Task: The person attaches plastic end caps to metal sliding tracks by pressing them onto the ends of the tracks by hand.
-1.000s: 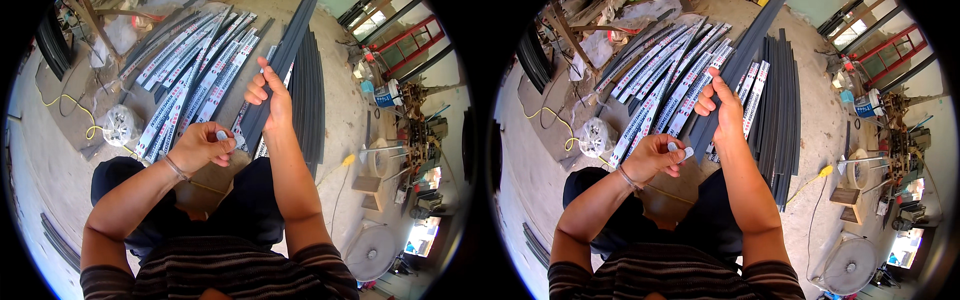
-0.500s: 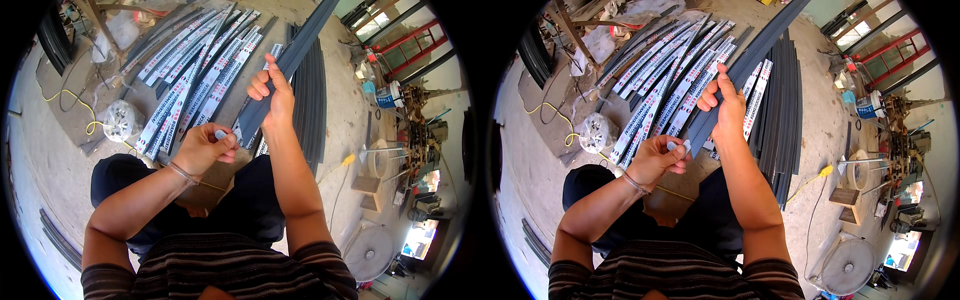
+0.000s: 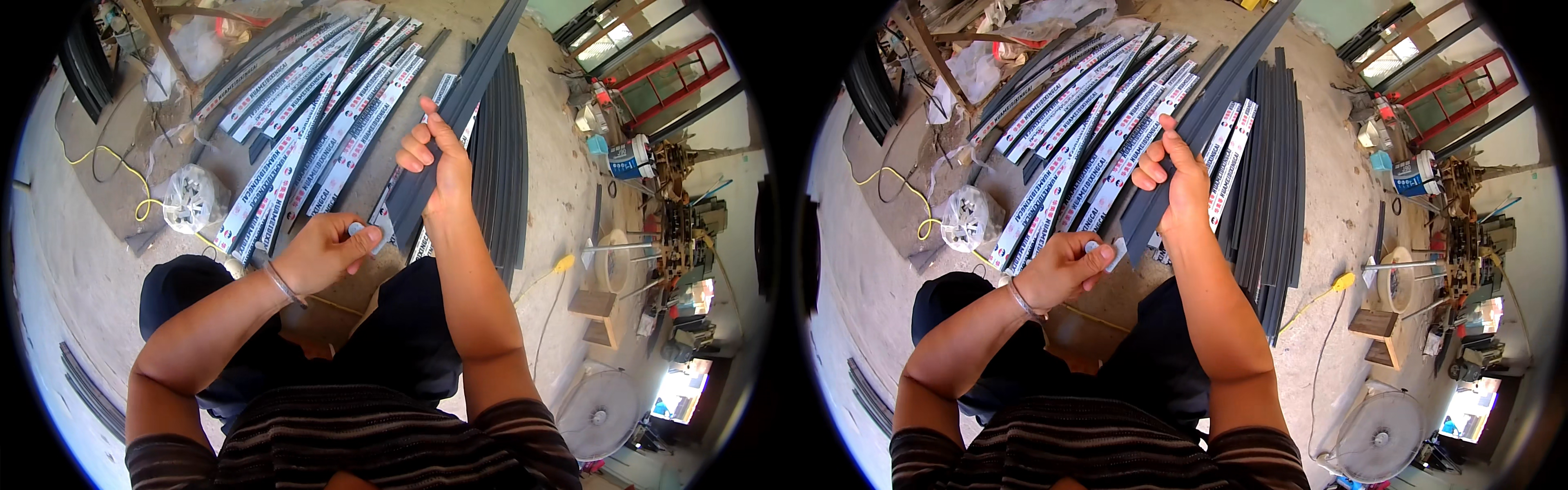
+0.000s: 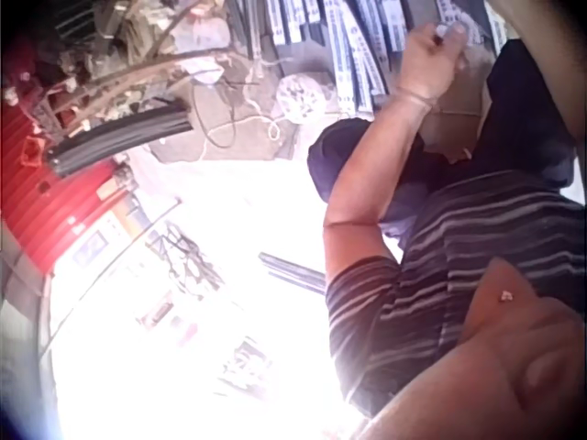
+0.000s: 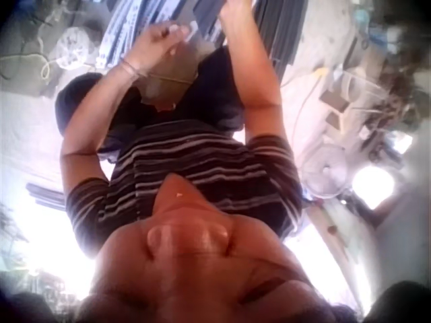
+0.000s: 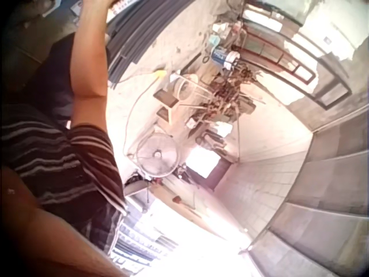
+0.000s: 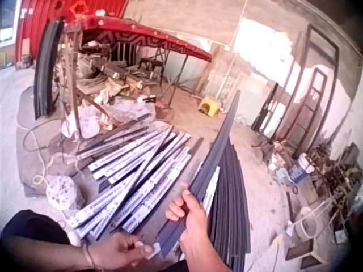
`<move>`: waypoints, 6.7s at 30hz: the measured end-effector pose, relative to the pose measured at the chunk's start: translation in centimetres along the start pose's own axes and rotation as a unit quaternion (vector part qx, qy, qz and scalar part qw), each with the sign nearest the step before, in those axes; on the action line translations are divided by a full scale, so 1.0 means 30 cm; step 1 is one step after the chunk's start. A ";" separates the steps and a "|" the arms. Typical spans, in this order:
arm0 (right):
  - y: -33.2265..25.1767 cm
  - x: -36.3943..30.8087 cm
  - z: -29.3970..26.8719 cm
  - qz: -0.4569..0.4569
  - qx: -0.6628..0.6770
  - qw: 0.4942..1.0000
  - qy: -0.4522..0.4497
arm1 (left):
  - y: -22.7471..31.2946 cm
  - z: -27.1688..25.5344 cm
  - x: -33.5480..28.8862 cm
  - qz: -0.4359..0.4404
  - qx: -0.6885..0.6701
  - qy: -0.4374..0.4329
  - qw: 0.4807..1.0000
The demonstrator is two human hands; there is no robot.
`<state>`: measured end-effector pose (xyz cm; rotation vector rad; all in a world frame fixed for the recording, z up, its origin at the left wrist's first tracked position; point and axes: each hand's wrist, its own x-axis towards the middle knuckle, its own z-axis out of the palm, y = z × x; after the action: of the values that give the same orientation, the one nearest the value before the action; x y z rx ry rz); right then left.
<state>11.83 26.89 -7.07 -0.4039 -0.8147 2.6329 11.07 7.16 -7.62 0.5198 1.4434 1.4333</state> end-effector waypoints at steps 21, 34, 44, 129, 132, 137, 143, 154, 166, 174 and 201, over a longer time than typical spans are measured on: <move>-0.015 -0.009 -0.004 0.017 0.002 1.000 -0.015 | 0.013 -0.005 -0.002 0.057 -0.033 0.016 0.998; -0.026 -0.019 -0.021 0.092 0.077 0.992 -0.035 | 0.074 -0.051 0.024 0.331 0.301 0.017 0.894; -0.015 -0.015 -0.007 0.037 0.052 0.998 0.023 | 0.036 0.017 0.005 0.279 0.229 0.112 0.926; 0.096 -0.052 -0.003 -0.281 -0.372 0.884 -0.029 | 0.587 -0.406 -0.033 0.259 0.534 0.135 0.793; 0.057 -0.071 0.042 -0.336 -0.357 0.872 -0.014 | 0.262 -0.752 -0.138 -0.098 0.532 0.157 0.826; 0.038 -0.013 0.027 -0.357 -0.378 0.854 0.023 | -0.560 -1.229 -0.194 -0.149 0.579 0.207 0.774; 0.017 0.005 0.037 -0.323 -0.318 0.889 0.060 | -0.760 -1.221 -0.045 -0.213 0.583 0.324 0.713; -0.044 -0.003 0.016 -0.197 -0.183 0.957 0.105 | -0.640 -1.275 -0.230 -0.206 0.553 0.364 0.721; -0.100 -0.021 -0.053 -0.103 -0.086 0.988 0.074 | -0.747 -1.279 -0.157 -0.192 0.475 0.421 0.748; -0.061 0.002 -0.011 -0.104 -0.181 0.972 0.103 | -0.777 -1.329 -0.034 -0.264 0.518 0.441 0.684; -0.129 -0.028 -0.023 -0.059 0.086 0.994 0.034 | 0.138 0.031 0.013 0.072 -0.111 -0.028 0.991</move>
<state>13.80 29.86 -5.21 -0.3845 -0.5655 2.5387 10.30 8.81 -3.76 0.5262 1.2036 1.6580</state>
